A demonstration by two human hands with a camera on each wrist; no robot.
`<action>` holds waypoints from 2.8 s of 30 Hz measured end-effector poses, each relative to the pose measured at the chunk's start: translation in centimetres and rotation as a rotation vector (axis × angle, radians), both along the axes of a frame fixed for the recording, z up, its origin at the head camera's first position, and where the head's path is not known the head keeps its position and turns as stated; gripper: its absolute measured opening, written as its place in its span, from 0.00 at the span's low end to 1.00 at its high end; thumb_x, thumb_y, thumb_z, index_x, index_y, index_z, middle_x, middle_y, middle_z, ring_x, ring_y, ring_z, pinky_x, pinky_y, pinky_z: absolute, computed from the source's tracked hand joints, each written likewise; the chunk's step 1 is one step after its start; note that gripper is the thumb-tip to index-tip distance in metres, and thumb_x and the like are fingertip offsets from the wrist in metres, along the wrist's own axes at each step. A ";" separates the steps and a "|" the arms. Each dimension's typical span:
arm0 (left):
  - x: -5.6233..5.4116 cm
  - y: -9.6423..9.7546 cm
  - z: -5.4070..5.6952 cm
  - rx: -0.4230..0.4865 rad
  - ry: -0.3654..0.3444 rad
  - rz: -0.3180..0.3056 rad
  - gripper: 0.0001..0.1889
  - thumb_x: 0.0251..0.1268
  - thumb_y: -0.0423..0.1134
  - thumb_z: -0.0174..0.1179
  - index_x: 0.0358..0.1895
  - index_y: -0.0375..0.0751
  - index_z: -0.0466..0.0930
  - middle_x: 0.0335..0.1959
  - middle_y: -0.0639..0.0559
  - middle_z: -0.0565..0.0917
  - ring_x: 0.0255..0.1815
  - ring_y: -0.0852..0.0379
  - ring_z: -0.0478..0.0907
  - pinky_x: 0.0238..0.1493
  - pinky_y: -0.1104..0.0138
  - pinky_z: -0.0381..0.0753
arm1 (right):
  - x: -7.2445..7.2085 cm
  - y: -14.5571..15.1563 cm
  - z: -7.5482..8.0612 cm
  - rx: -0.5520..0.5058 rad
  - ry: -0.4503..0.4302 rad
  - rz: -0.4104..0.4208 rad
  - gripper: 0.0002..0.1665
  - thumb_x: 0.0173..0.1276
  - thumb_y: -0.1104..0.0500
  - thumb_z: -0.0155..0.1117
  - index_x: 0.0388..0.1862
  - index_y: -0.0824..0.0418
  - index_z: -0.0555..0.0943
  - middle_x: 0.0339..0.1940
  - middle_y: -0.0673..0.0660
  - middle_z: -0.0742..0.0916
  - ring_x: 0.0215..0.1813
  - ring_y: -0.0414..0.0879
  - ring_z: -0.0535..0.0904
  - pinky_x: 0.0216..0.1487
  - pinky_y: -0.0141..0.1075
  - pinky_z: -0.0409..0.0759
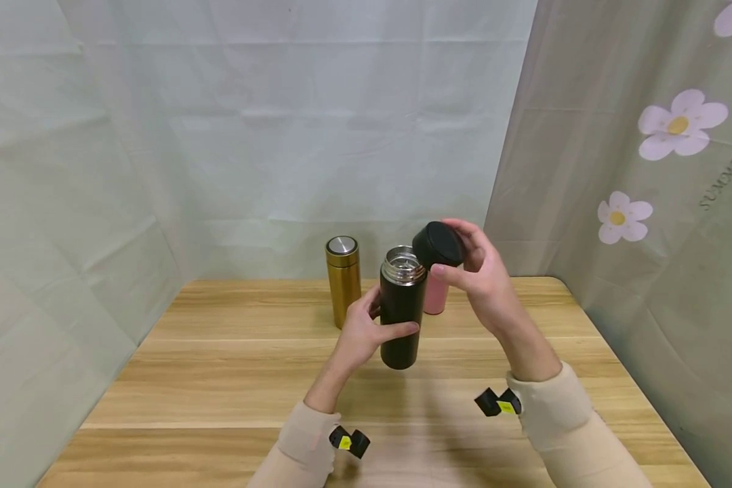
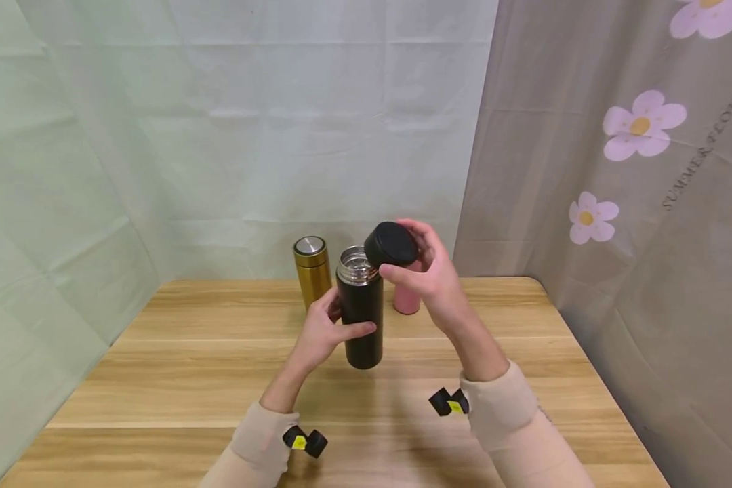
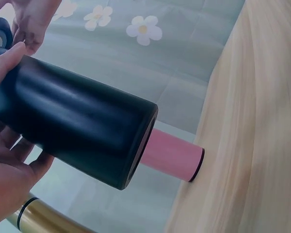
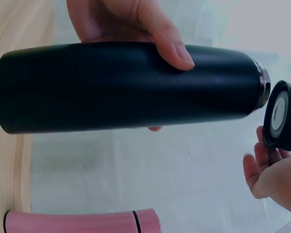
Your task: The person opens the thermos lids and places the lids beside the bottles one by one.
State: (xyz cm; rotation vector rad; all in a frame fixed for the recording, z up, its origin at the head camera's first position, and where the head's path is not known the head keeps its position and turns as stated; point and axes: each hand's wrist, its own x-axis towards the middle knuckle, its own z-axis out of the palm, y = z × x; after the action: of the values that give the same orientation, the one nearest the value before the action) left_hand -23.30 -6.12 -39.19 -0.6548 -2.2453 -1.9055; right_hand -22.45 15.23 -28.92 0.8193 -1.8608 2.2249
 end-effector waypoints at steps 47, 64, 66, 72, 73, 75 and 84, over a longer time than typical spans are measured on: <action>-0.2 -0.5 0.2 0.032 -0.020 0.004 0.37 0.53 0.49 0.81 0.67 0.47 0.78 0.57 0.50 0.85 0.59 0.50 0.81 0.67 0.43 0.75 | -0.1 2.8 -0.7 0.196 0.091 -0.077 0.32 0.67 0.73 0.67 0.67 0.53 0.72 0.63 0.67 0.77 0.55 0.56 0.80 0.50 0.35 0.84; -0.1 -0.5 0.4 0.028 -0.020 0.013 0.37 0.53 0.48 0.81 0.67 0.46 0.78 0.57 0.50 0.85 0.59 0.50 0.82 0.67 0.46 0.76 | -0.1 3.6 -1.1 0.267 0.151 -0.197 0.31 0.63 0.73 0.71 0.61 0.62 0.69 0.61 0.62 0.81 0.63 0.54 0.75 0.66 0.39 0.68; 0.0 -0.6 0.4 0.027 -0.019 0.011 0.37 0.53 0.48 0.81 0.67 0.46 0.77 0.57 0.50 0.85 0.59 0.50 0.82 0.67 0.45 0.76 | -0.2 3.6 -1.1 0.266 0.159 -0.202 0.31 0.62 0.74 0.71 0.60 0.64 0.68 0.62 0.62 0.81 0.63 0.53 0.76 0.67 0.37 0.67; 0.1 -0.5 0.5 0.040 -0.029 0.007 0.36 0.54 0.46 0.81 0.67 0.45 0.77 0.58 0.48 0.85 0.59 0.48 0.81 0.67 0.43 0.74 | -0.1 3.6 -1.2 0.263 0.161 -0.211 0.31 0.61 0.75 0.72 0.58 0.64 0.68 0.62 0.61 0.81 0.64 0.50 0.77 0.70 0.32 0.66; 0.1 -0.5 0.5 0.043 -0.031 0.007 0.37 0.54 0.47 0.81 0.67 0.45 0.77 0.58 0.48 0.85 0.60 0.48 0.81 0.67 0.43 0.74 | -0.1 3.6 -1.3 0.266 0.158 -0.214 0.31 0.61 0.75 0.72 0.58 0.64 0.67 0.62 0.61 0.81 0.65 0.49 0.77 0.71 0.31 0.66; 0.1 -0.5 0.5 0.042 -0.033 0.010 0.37 0.54 0.47 0.81 0.68 0.46 0.77 0.58 0.48 0.85 0.60 0.48 0.81 0.67 0.43 0.75 | 0.0 3.6 -1.4 0.273 0.153 -0.222 0.31 0.62 0.75 0.73 0.58 0.64 0.67 0.63 0.61 0.80 0.66 0.48 0.76 0.71 0.30 0.65; 0.0 -0.3 0.2 0.046 -0.026 0.022 0.38 0.53 0.49 0.81 0.67 0.45 0.77 0.58 0.48 0.85 0.59 0.48 0.82 0.66 0.44 0.76 | -0.1 4.0 -2.2 0.308 0.140 -0.259 0.33 0.63 0.73 0.74 0.61 0.66 0.66 0.67 0.62 0.80 0.68 0.46 0.75 0.74 0.32 0.65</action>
State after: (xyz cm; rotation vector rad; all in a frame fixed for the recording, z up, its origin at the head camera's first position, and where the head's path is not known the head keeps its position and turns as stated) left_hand -23.32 -6.40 -38.97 -0.5995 -2.2077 -1.9597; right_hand -22.55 19.23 -31.14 0.7061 -2.1304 1.7124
